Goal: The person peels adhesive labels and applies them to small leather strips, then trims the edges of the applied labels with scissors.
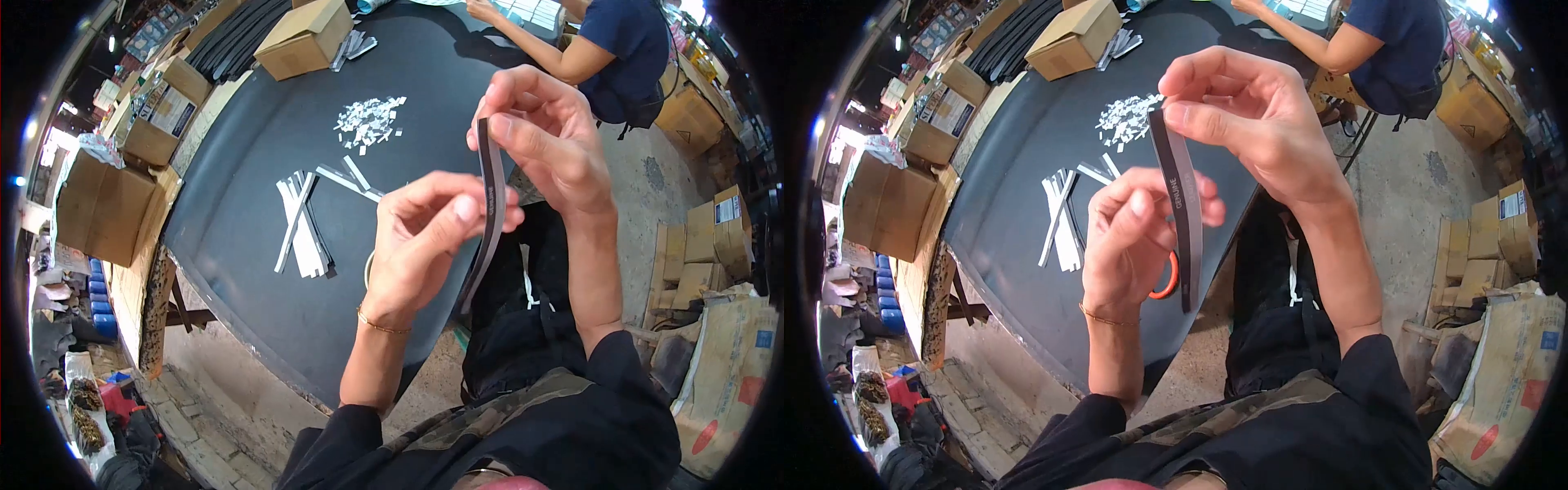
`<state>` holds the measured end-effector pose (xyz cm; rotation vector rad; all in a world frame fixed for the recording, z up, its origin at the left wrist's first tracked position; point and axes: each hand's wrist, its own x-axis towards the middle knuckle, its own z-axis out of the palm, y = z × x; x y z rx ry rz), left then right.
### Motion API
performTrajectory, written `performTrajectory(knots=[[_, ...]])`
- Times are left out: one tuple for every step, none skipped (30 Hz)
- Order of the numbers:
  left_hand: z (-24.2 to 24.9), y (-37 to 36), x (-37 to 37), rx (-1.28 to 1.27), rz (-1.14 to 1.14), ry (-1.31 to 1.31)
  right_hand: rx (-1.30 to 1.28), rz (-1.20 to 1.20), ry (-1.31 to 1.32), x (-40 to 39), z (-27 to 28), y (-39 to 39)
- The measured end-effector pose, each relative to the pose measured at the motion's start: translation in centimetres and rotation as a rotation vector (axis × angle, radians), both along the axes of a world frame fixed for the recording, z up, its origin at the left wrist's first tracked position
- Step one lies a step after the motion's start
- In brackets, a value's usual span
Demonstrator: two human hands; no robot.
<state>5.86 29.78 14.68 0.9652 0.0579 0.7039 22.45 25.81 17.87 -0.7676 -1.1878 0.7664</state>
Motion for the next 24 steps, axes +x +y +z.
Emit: performTrajectory(knots=[[0.2, -0.1, 0.1, -0.05, 0.014, -0.008, -0.01, 0.013, 0.001, -0.1, -0.1, -0.2], [0.3, 0.0, 0.1, -0.061, 0.028, -0.007, -0.048, 0.023, -0.026, -0.1, 0.0, -0.4], [0.3, 0.1, 0.1, -0.037, 0.045, -0.01, -0.088, 0.035, -0.053, -0.3, 0.0, -0.6], [0.3, 0.3, 0.1, -0.013, 0.062, -0.011, -0.101, 0.052, -0.053, -0.6, 0.0, -0.6], [0.3, 0.5, 0.1, -0.156, 0.011, -0.108, -0.081, 0.037, -0.081, -0.8, 0.0, -0.7], [0.3, 0.5, 0.0, -0.168, 0.025, -0.107, -0.061, 0.022, -0.108, -1.1, -0.1, -0.7], [0.2, 0.6, -0.1, -0.134, 0.045, -0.065, -0.03, -0.014, -0.107, -1.4, -0.2, -0.6], [0.2, 0.5, -0.1, -0.098, 0.062, -0.022, -0.04, -0.003, -0.106, -1.5, -0.3, -0.6], [0.4, 0.5, -0.1, -0.112, 0.071, -0.026, -0.036, 0.008, -0.129, -1.6, -0.1, -0.7], [0.3, 0.5, -0.2, -0.12, 0.076, -0.027, -0.031, 0.018, -0.153, -1.6, 0.0, -0.8], [0.3, 0.6, -0.2, -0.131, 0.061, -0.039, -0.037, 0.022, -0.154, -1.7, 0.1, -0.8], [0.2, 0.6, -0.3, -0.141, 0.045, -0.051, -0.018, 0.03, -0.162, -1.7, 0.2, -0.8], [0.2, 0.7, -0.3, -0.144, 0.047, -0.052, 0.002, 0.038, -0.171, -1.8, 0.3, -0.8], [0.1, 0.7, -0.4, -0.156, 0.022, -0.07, 0.0, 0.04, -0.171, -1.9, 0.5, -1.0], [0.0, 0.8, -0.4, -0.168, -0.003, -0.088, -0.045, 0.021, -0.186, -2.0, 0.8, -1.2], [0.0, 0.8, -0.4, -0.17, -0.001, -0.088, -0.091, 0.002, -0.201, -2.0, 1.0, -1.3], [0.0, 0.9, -0.4, -0.181, -0.017, -0.095, -0.093, 0.004, -0.201, -2.0, 1.0, -1.3], [-0.1, 0.9, -0.4, -0.192, -0.033, -0.101, -0.092, 0.021, -0.208, -1.9, 1.0, -1.2], [-0.1, 0.8, -0.4, -0.194, -0.033, -0.101, -0.091, 0.038, -0.215, -1.8, 1.1, -1.2], [0.0, 0.8, -0.4, -0.201, -0.037, -0.096, -0.092, 0.039, -0.215, -1.9, 1.1, -1.3], [0.0, 0.8, -0.5, -0.209, -0.043, -0.091, -0.099, 0.041, -0.215, -1.9, 1.2, -1.3], [0.0, 0.8, -0.4, -0.209, -0.043, -0.091, -0.106, 0.042, -0.215, -1.9, 1.3, -1.4], [0.0, 0.8, -0.4, -0.207, -0.041, -0.085, -0.106, 0.041, -0.214, -1.9, 1.4, -1.5], [0.0, 0.7, -0.4, -0.204, -0.038, -0.078, -0.125, 0.042, -0.208, -1.9, 1.5, -1.5]])
